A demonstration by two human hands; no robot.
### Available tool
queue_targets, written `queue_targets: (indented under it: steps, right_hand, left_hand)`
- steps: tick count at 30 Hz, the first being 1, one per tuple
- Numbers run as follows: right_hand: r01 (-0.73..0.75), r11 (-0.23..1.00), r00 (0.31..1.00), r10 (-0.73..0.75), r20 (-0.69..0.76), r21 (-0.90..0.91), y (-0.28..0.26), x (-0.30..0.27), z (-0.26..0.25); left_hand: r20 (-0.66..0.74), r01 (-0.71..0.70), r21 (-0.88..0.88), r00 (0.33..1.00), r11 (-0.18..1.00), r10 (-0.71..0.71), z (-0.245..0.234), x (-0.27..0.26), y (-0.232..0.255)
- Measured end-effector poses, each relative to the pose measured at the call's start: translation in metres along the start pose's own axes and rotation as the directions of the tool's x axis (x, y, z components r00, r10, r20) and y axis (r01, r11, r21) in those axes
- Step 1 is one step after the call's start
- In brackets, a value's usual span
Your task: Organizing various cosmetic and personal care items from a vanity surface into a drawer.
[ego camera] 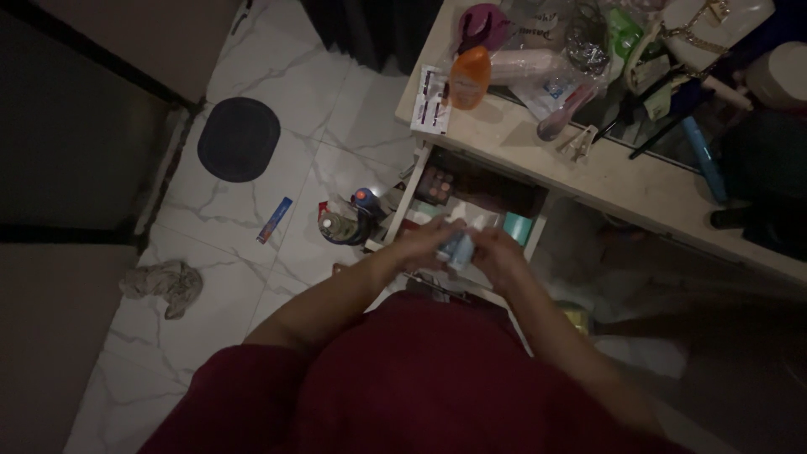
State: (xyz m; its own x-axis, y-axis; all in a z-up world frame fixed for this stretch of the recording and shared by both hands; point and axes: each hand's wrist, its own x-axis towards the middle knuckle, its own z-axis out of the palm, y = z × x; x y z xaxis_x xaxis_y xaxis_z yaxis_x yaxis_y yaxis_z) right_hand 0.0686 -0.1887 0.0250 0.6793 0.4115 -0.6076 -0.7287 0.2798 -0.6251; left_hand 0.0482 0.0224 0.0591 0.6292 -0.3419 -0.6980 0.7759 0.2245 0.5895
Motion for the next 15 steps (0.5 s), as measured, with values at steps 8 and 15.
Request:
queue_targets:
  steps: [8,15]
  right_hand:
    - [-0.115,0.962,0.983,0.073,-0.17,-0.247,-0.024,-0.039,0.036]
    - [0.127,0.816,0.991,-0.084,0.101,-0.564,-0.059,-0.051,0.054]
  left_hand:
    - [0.2,-0.077,0.048,0.978,0.996,0.066,-0.005,-0.02,-0.012]
    - [0.23,-0.108,0.152,0.97,0.982,0.071,-0.001,-0.026,0.003]
